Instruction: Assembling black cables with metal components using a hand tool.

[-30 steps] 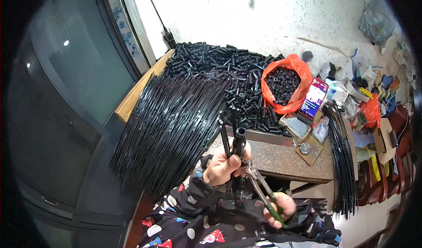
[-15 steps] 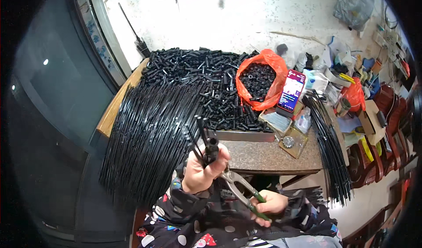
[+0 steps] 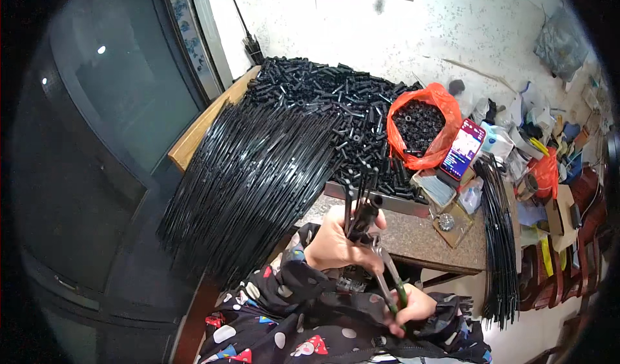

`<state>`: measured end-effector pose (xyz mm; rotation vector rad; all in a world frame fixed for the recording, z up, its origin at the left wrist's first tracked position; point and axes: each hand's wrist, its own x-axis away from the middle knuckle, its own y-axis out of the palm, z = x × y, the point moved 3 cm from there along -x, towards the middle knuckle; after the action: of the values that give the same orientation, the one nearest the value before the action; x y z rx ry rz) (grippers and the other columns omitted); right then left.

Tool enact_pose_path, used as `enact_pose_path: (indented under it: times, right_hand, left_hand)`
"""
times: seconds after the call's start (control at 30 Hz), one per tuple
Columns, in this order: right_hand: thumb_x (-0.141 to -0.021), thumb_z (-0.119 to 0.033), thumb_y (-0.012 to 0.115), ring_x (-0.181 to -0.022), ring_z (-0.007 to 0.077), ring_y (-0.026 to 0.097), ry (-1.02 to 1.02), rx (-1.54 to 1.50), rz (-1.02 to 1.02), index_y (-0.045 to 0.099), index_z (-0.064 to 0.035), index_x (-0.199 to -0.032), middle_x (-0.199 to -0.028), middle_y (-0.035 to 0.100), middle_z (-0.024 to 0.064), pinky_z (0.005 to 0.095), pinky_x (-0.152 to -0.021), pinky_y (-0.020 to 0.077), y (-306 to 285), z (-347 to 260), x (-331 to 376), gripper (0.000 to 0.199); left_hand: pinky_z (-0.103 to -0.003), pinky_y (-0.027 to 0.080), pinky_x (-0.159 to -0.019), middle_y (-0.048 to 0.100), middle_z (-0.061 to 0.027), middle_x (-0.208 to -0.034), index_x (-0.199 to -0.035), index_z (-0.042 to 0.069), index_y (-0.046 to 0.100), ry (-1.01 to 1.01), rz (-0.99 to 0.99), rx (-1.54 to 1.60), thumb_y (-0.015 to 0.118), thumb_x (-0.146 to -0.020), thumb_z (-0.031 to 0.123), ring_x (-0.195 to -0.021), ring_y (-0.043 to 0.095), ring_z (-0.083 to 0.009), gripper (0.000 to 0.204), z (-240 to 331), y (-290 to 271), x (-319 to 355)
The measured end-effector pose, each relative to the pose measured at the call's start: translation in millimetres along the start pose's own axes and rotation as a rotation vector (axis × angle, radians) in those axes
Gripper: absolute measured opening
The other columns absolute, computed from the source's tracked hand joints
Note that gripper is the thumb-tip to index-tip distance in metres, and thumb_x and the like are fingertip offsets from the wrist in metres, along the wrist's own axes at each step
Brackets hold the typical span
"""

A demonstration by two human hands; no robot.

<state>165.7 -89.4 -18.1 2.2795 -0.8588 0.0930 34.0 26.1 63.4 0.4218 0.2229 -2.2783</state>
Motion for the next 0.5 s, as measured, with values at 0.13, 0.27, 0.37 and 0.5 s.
enact_pose_path:
  times: [0.13,0.27,0.37,0.5]
  right_hand:
    - [-0.053,0.003,0.056,-0.058,0.0106,0.048,-0.378,0.798,0.673,0.040,-0.0008,-0.093,-0.072,0.049,0.0065,0.0217,-0.050,0.0376,17,-33,2,0.043]
    - [-0.055,0.005,0.041,-0.058,0.0145,0.047,-0.763,1.268,1.084,0.042,0.0030,-0.091,-0.072,0.048,0.0098,0.0219,-0.054,0.0382,47,-67,-41,0.036]
    - [-0.068,-0.008,0.046,-0.045,0.0193,0.050,-0.174,-0.123,0.295,0.048,0.0036,-0.077,-0.059,0.051,0.0161,0.0254,-0.042,0.0399,72,-43,-89,0.015]
    - [-0.068,-0.015,0.053,-0.042,0.0179,0.049,0.095,-0.511,-0.126,0.043,0.0021,-0.086,-0.056,0.050,0.0149,0.0223,-0.039,0.0397,-9,6,-4,0.026]
  left_hand:
    - [-0.018,0.033,-0.050,0.043,0.0046,-0.063,-0.073,0.005,0.049,0.118,0.132,-0.047,0.077,-0.038,0.015,-0.058,0.039,-0.0029,0.046,18,-6,10]
    - [-0.018,0.034,-0.049,0.046,0.0041,-0.064,-0.077,0.003,0.050,-0.035,0.156,0.126,0.077,-0.037,0.019,-0.055,0.040,-0.0035,0.051,18,-75,13]
    - [-0.017,0.034,-0.046,0.045,0.0048,-0.062,-0.077,0.003,0.050,0.140,0.066,0.037,0.076,-0.037,0.016,-0.053,0.040,-0.0026,0.049,24,-116,24]
    - [-0.018,0.033,-0.046,0.044,0.0035,-0.061,-0.075,0.004,0.049,0.228,0.155,-0.119,0.075,-0.040,0.016,-0.053,0.039,-0.0035,0.045,-12,-6,-3]
